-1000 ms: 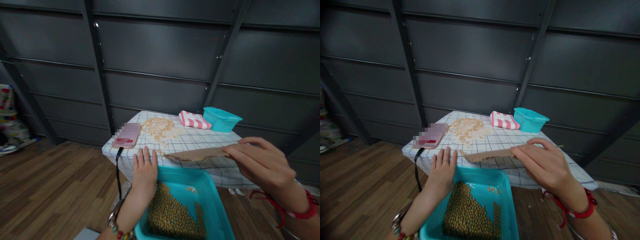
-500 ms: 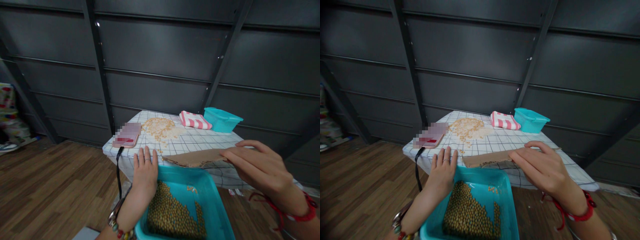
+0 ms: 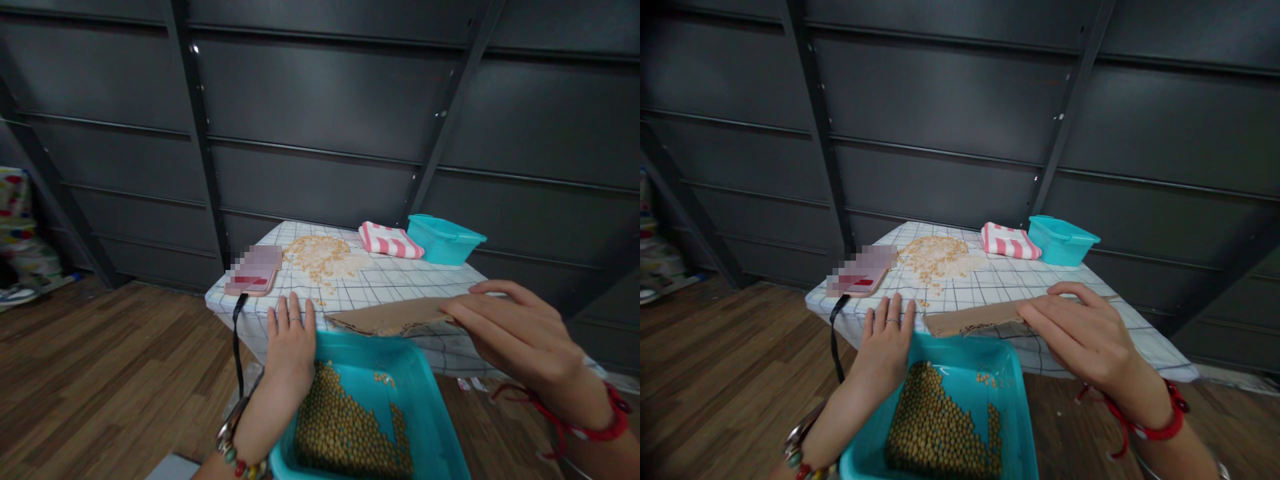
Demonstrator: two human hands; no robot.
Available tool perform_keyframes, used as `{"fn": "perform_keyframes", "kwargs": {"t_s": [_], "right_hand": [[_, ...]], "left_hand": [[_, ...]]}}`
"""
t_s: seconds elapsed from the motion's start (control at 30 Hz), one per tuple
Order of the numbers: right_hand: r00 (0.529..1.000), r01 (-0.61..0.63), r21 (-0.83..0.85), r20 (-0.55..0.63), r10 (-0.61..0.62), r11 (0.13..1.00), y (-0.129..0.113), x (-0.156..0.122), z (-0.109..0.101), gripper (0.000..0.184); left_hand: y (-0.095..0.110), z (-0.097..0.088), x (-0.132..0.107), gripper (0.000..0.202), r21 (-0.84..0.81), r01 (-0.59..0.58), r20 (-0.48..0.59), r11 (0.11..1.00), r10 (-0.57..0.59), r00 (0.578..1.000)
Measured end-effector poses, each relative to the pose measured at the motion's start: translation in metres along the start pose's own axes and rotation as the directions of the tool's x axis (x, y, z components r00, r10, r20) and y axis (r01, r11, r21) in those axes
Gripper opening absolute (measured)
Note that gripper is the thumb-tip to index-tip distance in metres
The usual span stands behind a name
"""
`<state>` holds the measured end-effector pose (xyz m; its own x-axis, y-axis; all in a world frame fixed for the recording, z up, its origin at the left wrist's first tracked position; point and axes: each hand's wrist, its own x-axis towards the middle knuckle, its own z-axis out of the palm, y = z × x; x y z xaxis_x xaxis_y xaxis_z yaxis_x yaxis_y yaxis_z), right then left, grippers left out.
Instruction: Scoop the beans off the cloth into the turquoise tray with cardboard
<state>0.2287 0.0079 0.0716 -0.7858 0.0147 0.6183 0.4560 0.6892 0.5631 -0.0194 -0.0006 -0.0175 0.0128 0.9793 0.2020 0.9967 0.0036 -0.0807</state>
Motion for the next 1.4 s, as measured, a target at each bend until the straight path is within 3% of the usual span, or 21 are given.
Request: {"fn": "perform_keyframes", "kwargs": {"t_s": [0.27, 0.43, 0.6, 0.8, 1.0, 1.17, 1.4], "right_hand": [[0.998, -0.057, 0.017, -0.008, 0.057, 0.998, -0.005, 0.002, -0.009, 0.051], [0.998, 0.040, -0.105, -0.042, -0.045, 0.994, -0.001, 0.008, 0.002, 0.036], [0.993, 0.110, -0.126, -0.037, -0.115, 0.986, 0.001, 0.015, 0.012, 0.027], [0.997, 0.074, -0.153, -0.021, -0.078, 0.985, 0.003, 0.013, 0.009, 0.034], [0.997, 0.071, -0.085, -0.036, -0.074, 0.994, -0.002, 0.015, 0.009, 0.028], [0.995, 0.097, -0.163, 0.005, -0.098, 0.982, 0.002, 0.015, 0.012, 0.026], [0.998, 0.036, -0.157, -0.043, -0.043, 0.987, 0.000, 0.012, 0.013, 0.027]], "left_hand": [[0.000, 0.002, -0.001, 0.064, 0.028, -0.011, -0.007, 1.000, 0.012, 1.000], [0.001, 0.001, 0.000, 0.065, 0.046, -0.004, 0.015, 0.999, 0.003, 1.000], [0.000, 0.000, 0.000, 0.064, 0.060, -0.001, -0.003, 0.998, 0.001, 1.000], [-0.001, 0.000, -0.001, 0.063, 0.010, 0.001, -0.013, 1.000, -0.001, 1.000], [0.000, 0.000, -0.001, 0.064, 0.022, -0.003, -0.007, 1.000, 0.003, 1.000], [0.000, 0.002, -0.001, 0.063, -0.004, 0.001, -0.018, 1.000, -0.001, 1.000], [-0.001, 0.004, 0.000, 0.064, 0.001, -0.003, -0.016, 1.000, 0.003, 1.000]]}}
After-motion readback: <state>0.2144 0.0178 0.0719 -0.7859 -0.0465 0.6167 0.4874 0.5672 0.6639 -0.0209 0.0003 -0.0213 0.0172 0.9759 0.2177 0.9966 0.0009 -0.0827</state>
